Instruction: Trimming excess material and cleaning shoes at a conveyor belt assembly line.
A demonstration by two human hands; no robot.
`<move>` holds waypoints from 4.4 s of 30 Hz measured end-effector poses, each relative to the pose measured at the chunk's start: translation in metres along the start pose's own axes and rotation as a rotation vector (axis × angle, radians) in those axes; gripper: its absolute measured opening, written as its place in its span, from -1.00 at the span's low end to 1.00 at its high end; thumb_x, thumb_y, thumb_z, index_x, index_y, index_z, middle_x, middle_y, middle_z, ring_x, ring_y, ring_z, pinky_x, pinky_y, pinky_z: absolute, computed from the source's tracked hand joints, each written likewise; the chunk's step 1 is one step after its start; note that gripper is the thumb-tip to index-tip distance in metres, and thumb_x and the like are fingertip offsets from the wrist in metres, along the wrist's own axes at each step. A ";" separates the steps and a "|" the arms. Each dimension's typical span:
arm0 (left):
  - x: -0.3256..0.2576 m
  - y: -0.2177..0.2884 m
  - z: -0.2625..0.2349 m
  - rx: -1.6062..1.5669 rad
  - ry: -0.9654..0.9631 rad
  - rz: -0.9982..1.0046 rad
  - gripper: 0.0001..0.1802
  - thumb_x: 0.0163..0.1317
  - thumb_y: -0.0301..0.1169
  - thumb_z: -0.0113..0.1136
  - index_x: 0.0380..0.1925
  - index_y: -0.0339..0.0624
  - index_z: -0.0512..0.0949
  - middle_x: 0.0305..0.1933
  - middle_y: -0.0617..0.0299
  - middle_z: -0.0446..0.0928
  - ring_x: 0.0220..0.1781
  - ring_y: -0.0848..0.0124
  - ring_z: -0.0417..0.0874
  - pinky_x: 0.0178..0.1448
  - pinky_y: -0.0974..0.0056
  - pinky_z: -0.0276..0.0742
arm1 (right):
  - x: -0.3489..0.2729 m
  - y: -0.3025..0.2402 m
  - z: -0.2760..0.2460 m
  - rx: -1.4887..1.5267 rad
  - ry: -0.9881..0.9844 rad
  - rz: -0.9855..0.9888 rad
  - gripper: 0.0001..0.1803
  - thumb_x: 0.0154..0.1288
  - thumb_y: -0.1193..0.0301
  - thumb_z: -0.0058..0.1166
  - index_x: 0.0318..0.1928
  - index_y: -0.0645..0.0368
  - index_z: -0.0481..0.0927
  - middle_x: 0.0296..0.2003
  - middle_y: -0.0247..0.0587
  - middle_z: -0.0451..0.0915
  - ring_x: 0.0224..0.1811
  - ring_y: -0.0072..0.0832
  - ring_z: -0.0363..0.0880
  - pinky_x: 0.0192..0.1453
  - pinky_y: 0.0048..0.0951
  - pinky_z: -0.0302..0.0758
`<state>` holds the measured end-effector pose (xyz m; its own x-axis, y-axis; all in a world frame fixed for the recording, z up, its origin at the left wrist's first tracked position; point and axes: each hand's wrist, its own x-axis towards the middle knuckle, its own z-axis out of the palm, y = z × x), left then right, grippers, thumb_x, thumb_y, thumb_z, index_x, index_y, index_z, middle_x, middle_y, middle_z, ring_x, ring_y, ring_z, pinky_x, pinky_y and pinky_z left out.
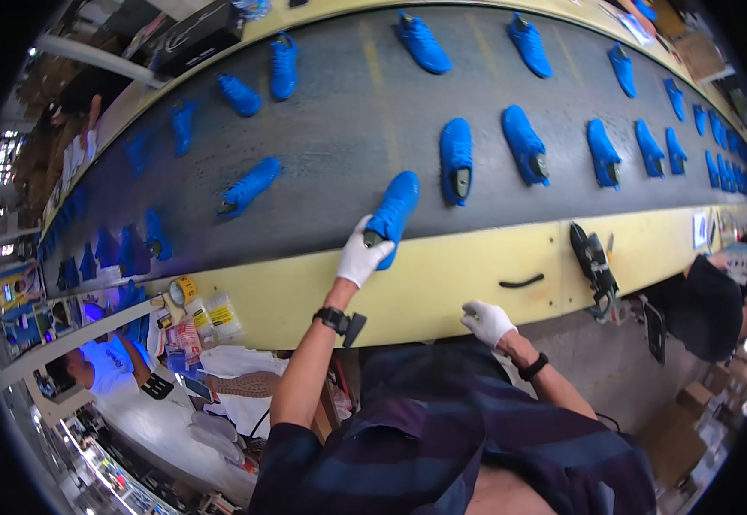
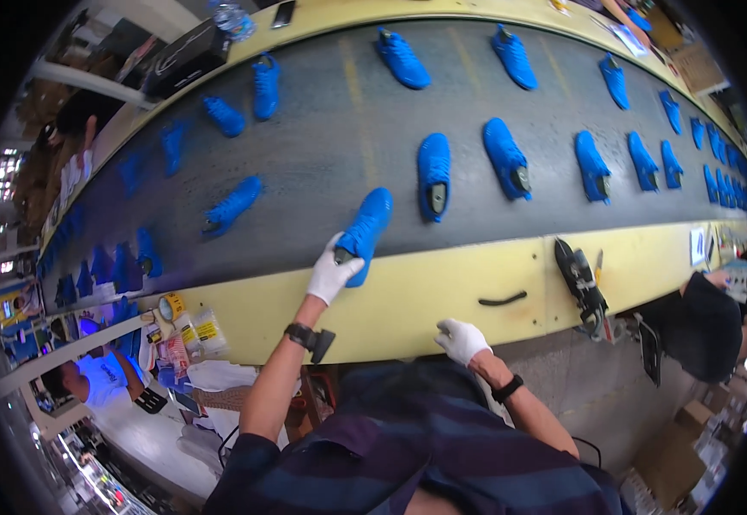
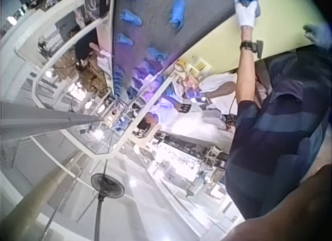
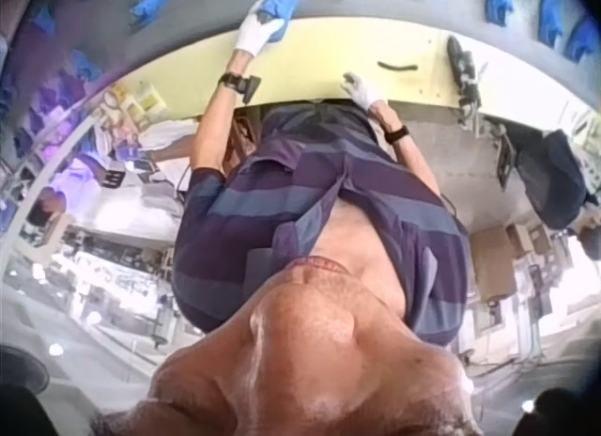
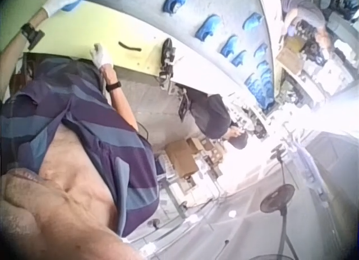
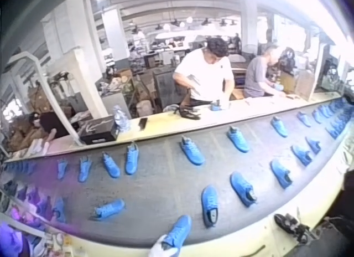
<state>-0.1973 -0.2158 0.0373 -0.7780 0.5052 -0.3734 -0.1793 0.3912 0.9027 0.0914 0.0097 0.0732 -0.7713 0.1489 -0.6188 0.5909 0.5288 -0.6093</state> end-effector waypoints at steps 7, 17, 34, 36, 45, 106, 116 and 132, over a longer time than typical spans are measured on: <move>-0.079 0.006 0.144 0.753 -0.098 0.259 -0.10 0.12 -0.18 0.57 0.46 -0.04 0.38 0.13 -0.10 0.59 0.12 -0.11 0.62 0.21 -0.09 0.57 | 0.009 -0.019 -0.040 0.207 0.162 -0.014 -0.67 0.43 0.25 0.20 0.01 0.23 0.69 -0.16 0.18 0.74 -0.05 0.09 0.75 0.06 -0.04 0.64; -0.085 0.020 0.219 0.866 -0.213 0.161 -0.26 0.22 -0.24 0.47 0.34 -0.23 0.37 0.08 -0.07 0.62 0.15 -0.05 0.66 0.16 -0.11 0.61 | 0.023 -0.006 -0.070 -0.393 0.219 -0.158 -0.68 0.27 0.27 0.27 -0.10 0.20 0.55 -0.35 0.09 0.75 -0.28 0.08 0.78 -0.22 0.09 0.66; -0.077 0.040 0.235 0.800 -0.285 -0.066 -0.32 0.42 -0.20 0.17 0.46 -0.11 0.22 0.32 -0.19 0.48 0.22 -0.14 0.69 0.23 -0.13 0.65 | 0.058 -0.028 -0.076 -0.767 -0.079 -0.073 -0.66 0.48 0.35 0.05 0.14 0.28 0.59 -0.16 0.12 0.80 -0.14 0.00 0.83 -0.18 0.03 0.70; -0.076 0.040 0.240 0.768 -0.264 -0.068 -0.33 0.42 -0.21 0.17 0.46 -0.12 0.22 0.32 -0.18 0.48 0.21 -0.13 0.70 0.22 -0.12 0.66 | 0.059 -0.026 -0.082 -0.740 -0.096 -0.069 -0.64 0.44 0.37 0.12 0.14 0.30 0.58 -0.16 0.13 0.80 -0.13 0.00 0.83 -0.17 -0.01 0.71; -0.077 0.050 0.239 0.765 -0.281 -0.086 -0.47 0.42 -0.20 0.26 0.23 -0.20 0.33 0.18 -0.16 0.50 0.12 -0.12 0.73 0.14 -0.15 0.68 | 0.050 -0.011 -0.103 -0.690 -0.005 -0.232 -0.73 0.38 0.30 0.17 -0.10 0.26 0.57 -0.42 0.10 0.74 -0.37 0.08 0.78 -0.30 0.06 0.65; -0.076 0.048 0.249 0.765 -0.159 -0.086 -0.53 0.34 -0.32 0.36 0.10 -0.24 0.37 0.08 -0.12 0.53 0.04 -0.07 0.78 0.07 -0.07 0.73 | 0.032 0.004 -0.095 -0.321 0.245 -0.226 -0.61 0.19 0.46 0.31 0.03 0.24 0.56 -0.11 0.17 0.67 -0.09 0.13 0.71 -0.02 0.01 0.65; -0.074 0.041 0.252 0.752 -0.149 -0.092 -0.56 0.32 -0.35 0.35 0.07 -0.25 0.38 0.06 -0.12 0.54 0.01 -0.06 0.79 0.04 -0.05 0.75 | 0.053 0.009 -0.088 -0.287 0.197 -0.126 -0.68 0.17 0.59 0.16 -0.02 0.26 0.57 -0.20 0.18 0.71 -0.09 0.16 0.72 0.01 0.00 0.65; -0.071 0.019 0.239 0.726 -0.192 -0.007 -0.47 0.30 -0.24 0.37 0.13 -0.26 0.41 0.16 -0.15 0.52 0.08 -0.09 0.77 0.11 -0.06 0.74 | 0.009 -0.019 -0.068 -0.197 0.352 -0.226 -0.86 0.41 0.42 0.09 -0.11 0.21 0.57 -0.18 0.16 0.69 -0.11 0.19 0.71 -0.04 0.02 0.65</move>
<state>-0.0012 -0.0602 0.0300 -0.6475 0.6002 -0.4697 0.3100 0.7704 0.5571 0.0573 0.0577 0.1130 -0.9291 0.2684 -0.2546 0.3689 0.7240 -0.5828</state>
